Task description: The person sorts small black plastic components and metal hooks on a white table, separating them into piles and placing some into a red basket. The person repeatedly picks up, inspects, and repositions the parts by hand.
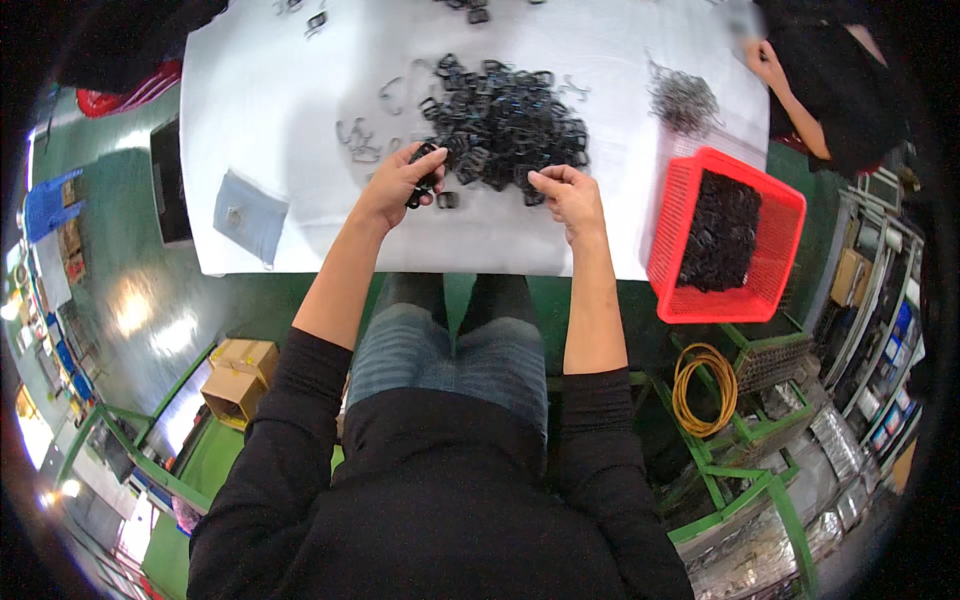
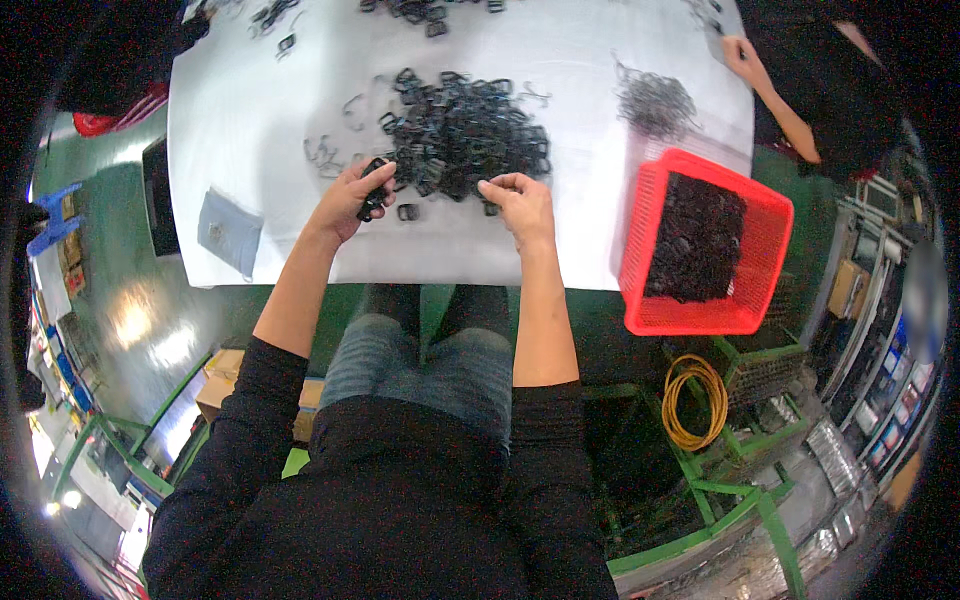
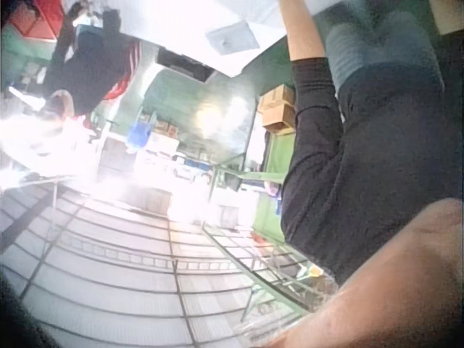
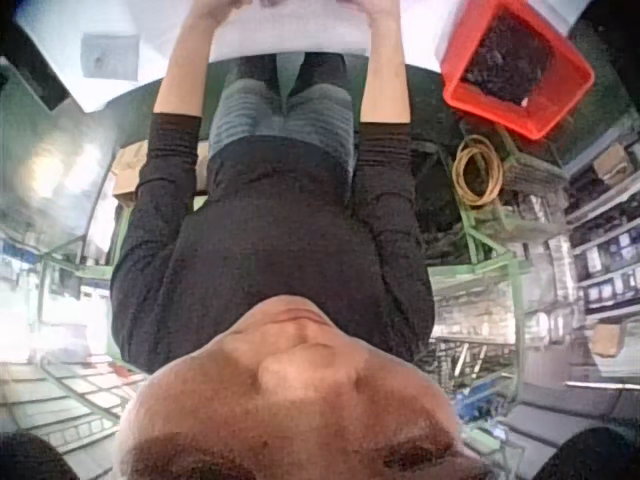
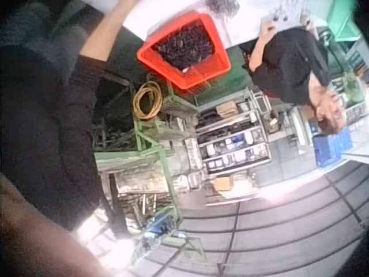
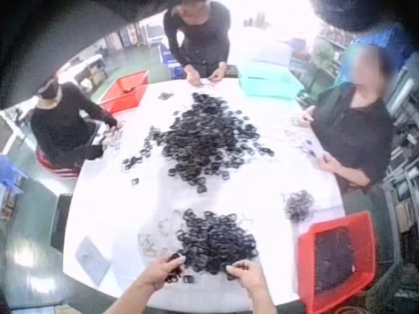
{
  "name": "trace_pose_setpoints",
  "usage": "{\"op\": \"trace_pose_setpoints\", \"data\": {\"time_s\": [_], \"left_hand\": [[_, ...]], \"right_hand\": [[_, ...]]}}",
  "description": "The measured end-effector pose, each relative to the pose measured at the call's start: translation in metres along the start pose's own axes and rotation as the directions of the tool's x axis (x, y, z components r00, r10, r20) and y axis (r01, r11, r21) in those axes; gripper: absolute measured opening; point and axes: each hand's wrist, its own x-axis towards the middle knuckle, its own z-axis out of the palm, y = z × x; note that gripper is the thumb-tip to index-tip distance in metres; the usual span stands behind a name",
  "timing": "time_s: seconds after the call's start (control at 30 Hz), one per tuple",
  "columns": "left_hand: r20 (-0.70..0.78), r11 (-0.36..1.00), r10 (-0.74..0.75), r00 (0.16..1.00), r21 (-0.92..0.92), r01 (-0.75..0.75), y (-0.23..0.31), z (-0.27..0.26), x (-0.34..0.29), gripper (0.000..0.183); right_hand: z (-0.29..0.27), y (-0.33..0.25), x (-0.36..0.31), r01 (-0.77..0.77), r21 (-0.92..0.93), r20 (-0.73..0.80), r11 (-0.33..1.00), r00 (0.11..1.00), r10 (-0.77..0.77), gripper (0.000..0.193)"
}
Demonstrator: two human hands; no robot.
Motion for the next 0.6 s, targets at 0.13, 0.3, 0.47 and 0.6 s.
{"op": "trace_pose_setpoints", "data": {"time_s": [0.13, 0.3, 0.47, 0.6], "left_hand": [[0.05, 0.997, 0.007, 0.999, 0.08, -0.011, -0.006, 0.079, 0.007, 0.018], [0.272, 0.902, 0.103, 0.957, 0.379, -0.205, -0.024, 0.225, 0.035, 0.024], [0.375, 0.772, 0.339, 0.863, 0.413, -0.483, -0.031, 0.348, 0.047, 0.071], [0.212, 0.393, 0.821, 0.531, 0.464, -0.793, -0.027, 0.308, 0.04, 0.059]], "right_hand": [[-0.064, -0.006, -0.033, 0.009, 0.122, -0.002, 0.993, 1.0, -0.009, 0.021], [-0.172, 0.005, -0.069, 0.13, -0.216, -0.466, 0.968, 0.857, -0.219, 0.029], [-0.25, 0.007, -0.074, 0.207, -0.308, -0.604, 0.929, 0.712, -0.359, 0.042], [-0.236, -0.008, -0.071, 0.148, -0.721, -0.533, 0.677, 0.505, -0.679, 0.05]]}}
